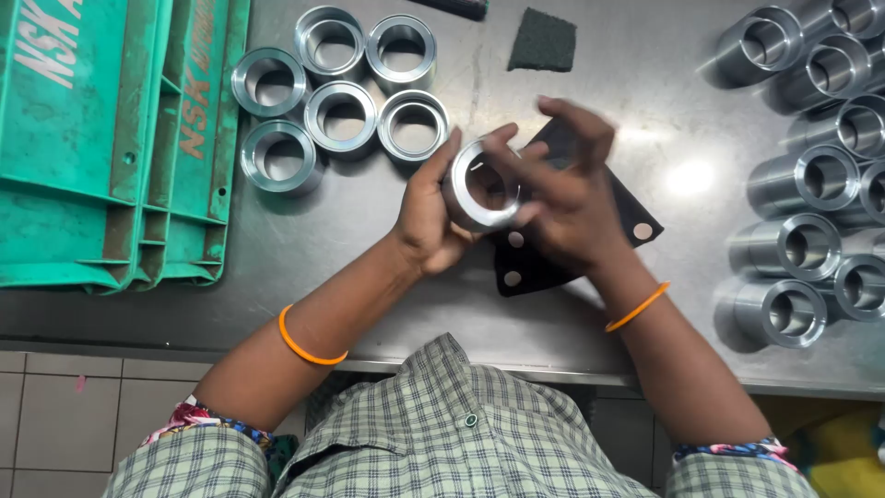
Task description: Wiping cylindrical metal parts and placing them in storage crates.
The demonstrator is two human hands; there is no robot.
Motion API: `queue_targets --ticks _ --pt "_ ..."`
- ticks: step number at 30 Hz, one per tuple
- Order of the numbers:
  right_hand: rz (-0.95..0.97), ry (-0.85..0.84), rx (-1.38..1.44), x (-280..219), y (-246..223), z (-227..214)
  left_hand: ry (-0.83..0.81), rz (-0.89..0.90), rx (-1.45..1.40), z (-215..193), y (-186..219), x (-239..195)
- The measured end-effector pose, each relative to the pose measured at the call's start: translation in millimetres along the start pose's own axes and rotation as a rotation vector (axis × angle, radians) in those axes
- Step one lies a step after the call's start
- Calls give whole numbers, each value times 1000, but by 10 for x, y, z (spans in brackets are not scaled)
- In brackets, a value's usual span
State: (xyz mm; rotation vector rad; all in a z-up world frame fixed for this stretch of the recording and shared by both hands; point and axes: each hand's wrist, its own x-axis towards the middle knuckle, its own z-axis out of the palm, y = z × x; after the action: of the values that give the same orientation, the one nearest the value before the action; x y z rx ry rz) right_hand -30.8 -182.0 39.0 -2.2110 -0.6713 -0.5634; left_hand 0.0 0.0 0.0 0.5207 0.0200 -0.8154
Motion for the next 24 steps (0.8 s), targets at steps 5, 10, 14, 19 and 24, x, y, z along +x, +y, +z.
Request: queue_targets --ticks 5,10,14,19,24 --pt "59 -112 351 -204 489 -2 81 7 615 24 203 -67" --pt "537 40 -335 -657 1957 -506 260 267 1723 154 246 -412" --pt "489 113 -848 -674 2139 -691 293 308 2126 -11 304 -685" --pt "567 108 -911 -550 1942 -292 248 467 2398 -161 272 -716" --pt "466 130 -263 -289 1499 -201 224 630 1766 -31 207 -257"
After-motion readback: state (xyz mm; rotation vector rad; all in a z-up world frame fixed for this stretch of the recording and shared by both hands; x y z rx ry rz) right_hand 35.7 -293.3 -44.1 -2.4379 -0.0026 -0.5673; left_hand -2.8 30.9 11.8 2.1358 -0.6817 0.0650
